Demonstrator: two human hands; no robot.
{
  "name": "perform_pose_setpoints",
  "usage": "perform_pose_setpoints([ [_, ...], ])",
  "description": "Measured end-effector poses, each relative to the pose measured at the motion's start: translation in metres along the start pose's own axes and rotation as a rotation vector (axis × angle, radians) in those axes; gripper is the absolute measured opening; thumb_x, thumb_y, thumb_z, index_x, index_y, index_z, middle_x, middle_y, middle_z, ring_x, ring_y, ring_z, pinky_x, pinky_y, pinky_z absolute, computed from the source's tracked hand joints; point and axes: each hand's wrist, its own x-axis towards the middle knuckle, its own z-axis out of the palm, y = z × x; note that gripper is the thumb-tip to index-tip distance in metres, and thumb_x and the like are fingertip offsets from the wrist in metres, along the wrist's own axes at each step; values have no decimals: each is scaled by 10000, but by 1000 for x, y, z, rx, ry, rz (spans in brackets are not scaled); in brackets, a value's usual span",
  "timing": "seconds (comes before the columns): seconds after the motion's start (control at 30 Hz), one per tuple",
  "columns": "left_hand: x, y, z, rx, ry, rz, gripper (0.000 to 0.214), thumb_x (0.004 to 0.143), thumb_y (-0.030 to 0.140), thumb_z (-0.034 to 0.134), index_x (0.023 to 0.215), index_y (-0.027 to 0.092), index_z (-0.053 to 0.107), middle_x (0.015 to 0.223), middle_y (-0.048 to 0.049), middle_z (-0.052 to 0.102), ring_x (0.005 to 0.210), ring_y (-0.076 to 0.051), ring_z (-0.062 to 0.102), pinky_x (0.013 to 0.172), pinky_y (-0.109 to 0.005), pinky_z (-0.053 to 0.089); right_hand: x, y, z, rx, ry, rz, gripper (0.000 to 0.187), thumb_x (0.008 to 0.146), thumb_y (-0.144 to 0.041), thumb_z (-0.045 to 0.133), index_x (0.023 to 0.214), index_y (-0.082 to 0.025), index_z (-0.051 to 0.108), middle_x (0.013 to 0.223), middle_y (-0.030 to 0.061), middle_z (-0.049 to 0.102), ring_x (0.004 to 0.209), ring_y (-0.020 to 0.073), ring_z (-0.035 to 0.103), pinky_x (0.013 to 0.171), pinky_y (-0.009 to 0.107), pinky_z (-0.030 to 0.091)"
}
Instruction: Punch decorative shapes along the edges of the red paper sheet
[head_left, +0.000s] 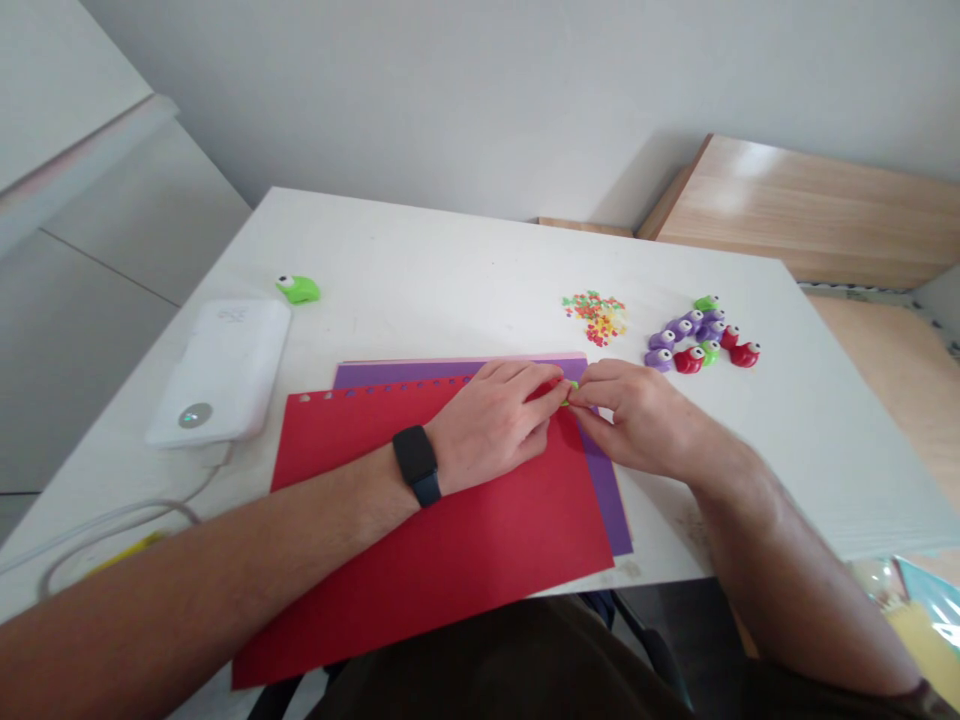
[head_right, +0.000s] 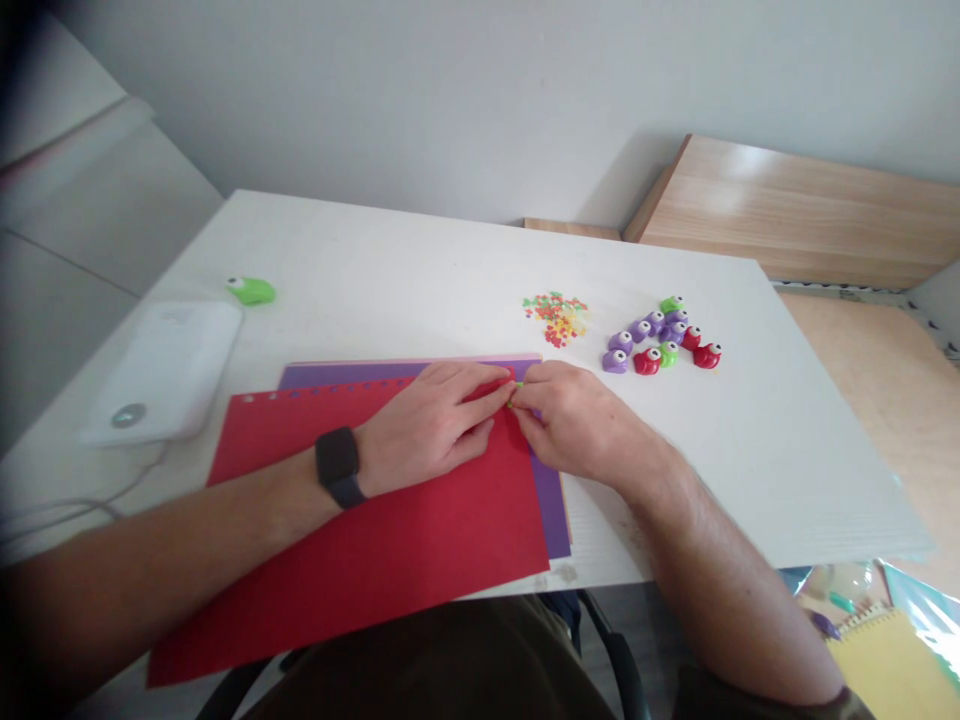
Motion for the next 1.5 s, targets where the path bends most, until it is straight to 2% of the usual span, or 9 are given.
perform_pose_setpoints([
  [0.23, -2, -2, 5, -52, 42, -51, 376, 1022, 231, 561, 1382, 150, 630, 1452, -152, 607, 1348, -302, 566, 1160, -498, 467, -1, 3, -3, 19, 38, 27, 182, 919, -76, 598, 881, -168, 751, 818, 54, 670, 767, 185, 616, 718, 317, 475],
  [0.33, -3, -2, 6, -84, 51, -71, 421, 1000, 215, 586, 1415, 141, 589, 1411, -153, 631, 1322, -293, 587, 1153, -497, 480, -3, 6, -5, 37, 70, 45, 138, 927, -111, 610, 889, -167, 730, 824, 61, 661, 795, 198, 620, 743, 333, 494],
  [0.47, -4, -1, 4, -99, 95, -107, 476, 975, 188, 606, 1441, 127, 533, 1425, -161, 628, 1333, -296, 588, 1153, -496, 489, -3, 7, -6, 53, 115, 41, 132, 920, -138, 637, 995, -191, 731, 907, 76, 688, 855, 218, 644, 792, 357, 530],
  [0.53, -4, -1, 3, -95, 118, -119, 494, 968, 188, 615, 1449, 126, 516, 1434, -162, 623, 1337, -297, 588, 1153, -494, 492, -2, 7, -4, 38, 145, 66, 191, 909, -164, 667, 1090, -191, 721, 973, 92, 698, 897, 235, 654, 828, 379, 548],
  [0.6, -4, -2, 3, -94, 123, -124, 500, 968, 192, 616, 1453, 130, 508, 1431, -160, 623, 1335, -296, 590, 1152, -491, 494, -2, 7, -3, 14, 128, 88, 258, 916, -190, 678, 1173, -184, 705, 1049, 114, 706, 974, 260, 665, 894, 410, 555],
  [0.67, -4, -2, 3, -97, 112, -127, 495, 974, 193, 609, 1454, 134, 507, 1429, -158, 623, 1337, -293, 588, 1152, -487, 495, -1, 8, -2, -16, 73, 118, 248, 933, -197, 665, 1178, -180, 705, 1065, 119, 714, 1007, 269, 670, 919, 418, 551],
  [0.8, -4, -3, 3, -96, 101, -130, 485, 977, 193, 607, 1447, 112, 515, 1424, -165, 623, 1343, -295, 579, 1158, -487, 487, -3, 11, -6, -59, -9, 183, 159, 937, -203, 659, 1080, -176, 722, 952, 94, 709, 917, 252, 668, 838, 381, 535],
  [1.0, -4, -3, 3, -106, 97, -143, 490, 975, 199, 609, 1452, 140, 511, 1427, -170, 617, 1344, -305, 582, 1150, -514, 491, -7, 13, -9, -77, 15, 209, 177, 910, -237, 700, 1079, -196, 730, 954, 90, 714, 887, 241, 666, 801, 352, 516],
  [1.5, -5, -4, 4, -110, 115, -146, 457, 978, 163, 602, 1428, 138, 526, 1411, -152, 617, 1326, -283, 586, 1146, -484, 494, -8, 7, -13, -14, -39, 197, 144, 881, -173, 703, 1022, -199, 713, 966, 75, 723, 895, 228, 666, 805, 349, 500],
])
